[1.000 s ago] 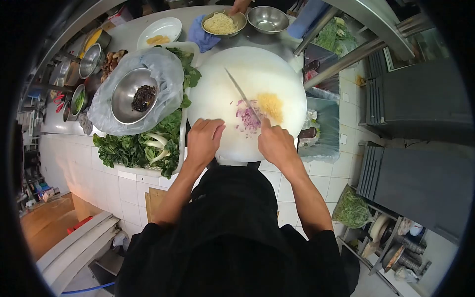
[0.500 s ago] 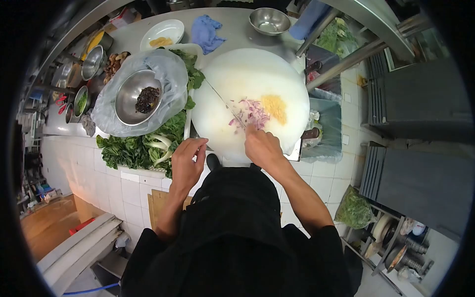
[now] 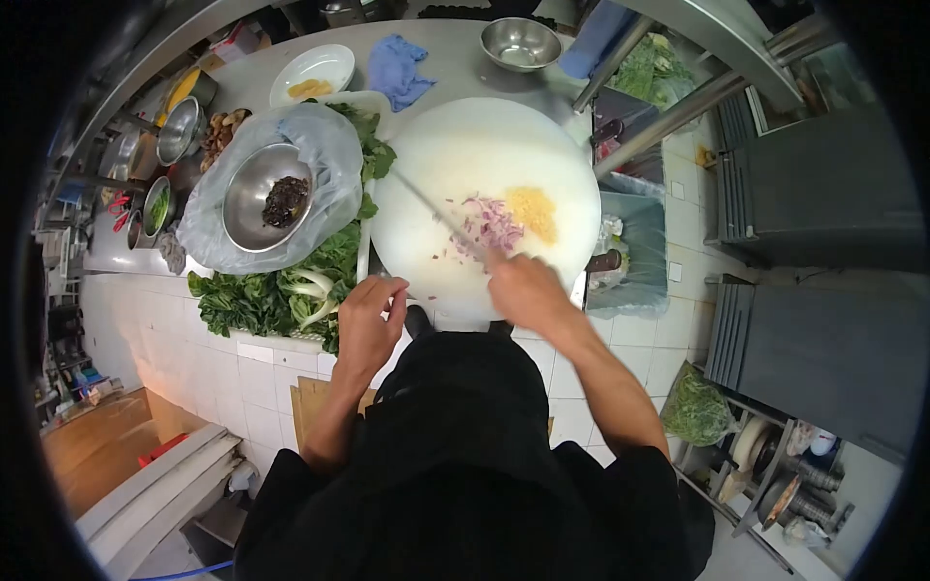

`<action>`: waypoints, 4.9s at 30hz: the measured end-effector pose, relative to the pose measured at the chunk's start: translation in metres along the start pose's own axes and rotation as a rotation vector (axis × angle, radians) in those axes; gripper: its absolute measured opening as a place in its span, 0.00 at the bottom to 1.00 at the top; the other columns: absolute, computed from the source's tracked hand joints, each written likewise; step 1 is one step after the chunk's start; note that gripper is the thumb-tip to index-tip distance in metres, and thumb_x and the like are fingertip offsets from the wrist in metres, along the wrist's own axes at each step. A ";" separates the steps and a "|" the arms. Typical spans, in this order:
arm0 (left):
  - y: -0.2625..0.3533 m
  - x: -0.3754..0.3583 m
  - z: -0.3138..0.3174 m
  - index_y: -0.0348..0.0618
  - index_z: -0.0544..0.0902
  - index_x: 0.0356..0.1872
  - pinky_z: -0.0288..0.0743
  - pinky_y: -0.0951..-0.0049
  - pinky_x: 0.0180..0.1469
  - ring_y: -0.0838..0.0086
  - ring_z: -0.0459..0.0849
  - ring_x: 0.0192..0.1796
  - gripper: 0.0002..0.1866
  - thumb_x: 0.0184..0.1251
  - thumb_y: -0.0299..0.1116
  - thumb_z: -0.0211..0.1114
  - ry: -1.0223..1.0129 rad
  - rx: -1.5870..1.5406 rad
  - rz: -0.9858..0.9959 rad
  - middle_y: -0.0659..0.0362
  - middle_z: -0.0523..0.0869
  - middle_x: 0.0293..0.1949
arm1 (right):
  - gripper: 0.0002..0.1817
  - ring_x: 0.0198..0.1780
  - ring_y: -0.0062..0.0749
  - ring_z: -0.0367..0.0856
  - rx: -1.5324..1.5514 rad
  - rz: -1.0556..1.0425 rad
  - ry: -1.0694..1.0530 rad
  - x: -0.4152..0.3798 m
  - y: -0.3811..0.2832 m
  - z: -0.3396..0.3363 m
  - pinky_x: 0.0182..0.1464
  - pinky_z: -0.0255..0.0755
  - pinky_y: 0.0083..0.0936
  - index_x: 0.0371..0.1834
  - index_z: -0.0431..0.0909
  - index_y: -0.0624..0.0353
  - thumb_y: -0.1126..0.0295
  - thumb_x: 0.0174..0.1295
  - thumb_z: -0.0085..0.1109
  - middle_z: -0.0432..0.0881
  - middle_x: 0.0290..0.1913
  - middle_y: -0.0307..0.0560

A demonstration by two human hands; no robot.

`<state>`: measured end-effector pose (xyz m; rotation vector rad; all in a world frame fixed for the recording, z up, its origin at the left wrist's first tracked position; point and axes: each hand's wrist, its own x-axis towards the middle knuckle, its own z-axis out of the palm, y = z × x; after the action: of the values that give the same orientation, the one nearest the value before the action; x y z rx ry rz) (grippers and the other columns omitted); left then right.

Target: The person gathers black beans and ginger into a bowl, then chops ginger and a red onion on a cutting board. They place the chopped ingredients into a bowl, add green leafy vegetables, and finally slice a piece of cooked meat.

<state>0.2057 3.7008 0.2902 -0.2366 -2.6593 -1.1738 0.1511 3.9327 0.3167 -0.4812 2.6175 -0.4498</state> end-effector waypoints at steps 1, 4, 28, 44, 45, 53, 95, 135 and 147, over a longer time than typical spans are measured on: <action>-0.001 -0.001 0.000 0.36 0.84 0.36 0.75 0.65 0.32 0.61 0.80 0.29 0.08 0.55 0.21 0.68 -0.052 0.030 -0.023 0.52 0.82 0.29 | 0.16 0.36 0.67 0.81 0.028 0.066 0.042 -0.004 0.002 -0.015 0.44 0.73 0.57 0.49 0.71 0.64 0.73 0.57 0.47 0.81 0.31 0.69; -0.005 0.003 0.015 0.36 0.84 0.38 0.75 0.61 0.40 0.57 0.80 0.35 0.10 0.53 0.26 0.71 -0.103 0.167 0.035 0.52 0.82 0.31 | 0.17 0.36 0.67 0.81 -0.020 0.126 0.084 0.005 0.034 -0.021 0.44 0.73 0.57 0.51 0.70 0.66 0.73 0.58 0.47 0.81 0.32 0.71; -0.029 -0.004 0.033 0.36 0.83 0.35 0.73 0.59 0.42 0.55 0.79 0.39 0.09 0.52 0.24 0.71 -0.142 0.074 0.113 0.52 0.82 0.33 | 0.13 0.33 0.67 0.81 0.021 0.046 0.081 0.000 -0.010 0.020 0.39 0.74 0.57 0.43 0.70 0.72 0.78 0.55 0.48 0.80 0.29 0.73; -0.021 0.024 0.060 0.46 0.85 0.29 0.65 0.62 0.37 0.62 0.75 0.35 0.10 0.52 0.39 0.73 -0.036 0.305 0.192 0.60 0.82 0.30 | 0.14 0.34 0.68 0.81 0.041 0.124 0.185 -0.018 0.009 -0.017 0.39 0.73 0.58 0.45 0.70 0.70 0.74 0.57 0.50 0.80 0.30 0.71; -0.017 0.037 0.061 0.46 0.85 0.31 0.64 0.61 0.39 0.62 0.75 0.37 0.11 0.51 0.40 0.74 0.054 0.357 0.151 0.61 0.81 0.32 | 0.13 0.34 0.69 0.81 0.025 0.173 0.196 -0.017 0.012 -0.023 0.41 0.73 0.59 0.45 0.70 0.69 0.74 0.58 0.50 0.80 0.31 0.73; -0.029 0.074 0.064 0.46 0.84 0.48 0.64 0.59 0.45 0.63 0.74 0.47 0.22 0.52 0.42 0.74 -0.015 0.446 0.025 0.61 0.80 0.42 | 0.14 0.38 0.71 0.80 0.050 0.215 0.151 -0.005 0.032 -0.010 0.45 0.72 0.58 0.45 0.70 0.71 0.73 0.57 0.48 0.80 0.34 0.75; 0.006 0.019 0.077 0.34 0.56 0.73 0.38 0.35 0.72 0.42 0.45 0.77 0.42 0.69 0.55 0.55 -0.229 0.385 0.115 0.44 0.51 0.76 | 0.19 0.29 0.24 0.75 1.345 0.131 -0.067 -0.037 0.072 -0.018 0.34 0.72 0.21 0.51 0.72 0.64 0.83 0.54 0.50 0.75 0.33 0.41; 0.018 0.042 0.064 0.40 0.69 0.67 0.52 0.44 0.70 0.43 0.55 0.74 0.37 0.60 0.48 0.68 -0.168 0.060 0.257 0.44 0.60 0.72 | 0.31 0.39 0.49 0.82 0.251 -0.067 0.131 -0.075 0.083 -0.093 0.43 0.76 0.36 0.68 0.65 0.63 0.81 0.56 0.53 0.79 0.40 0.59; 0.099 0.058 0.074 0.48 0.67 0.69 0.47 0.34 0.69 0.47 0.49 0.77 0.46 0.47 0.50 0.76 -0.169 0.221 0.400 0.46 0.52 0.76 | 0.17 0.36 0.48 0.74 -0.208 -0.258 0.687 -0.053 0.075 -0.044 0.39 0.67 0.41 0.32 0.67 0.59 0.80 0.41 0.65 0.77 0.29 0.51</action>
<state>0.1626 3.8248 0.3275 -0.8142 -2.6756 -0.7595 0.1551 4.0310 0.3444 -0.8658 3.2991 -0.4902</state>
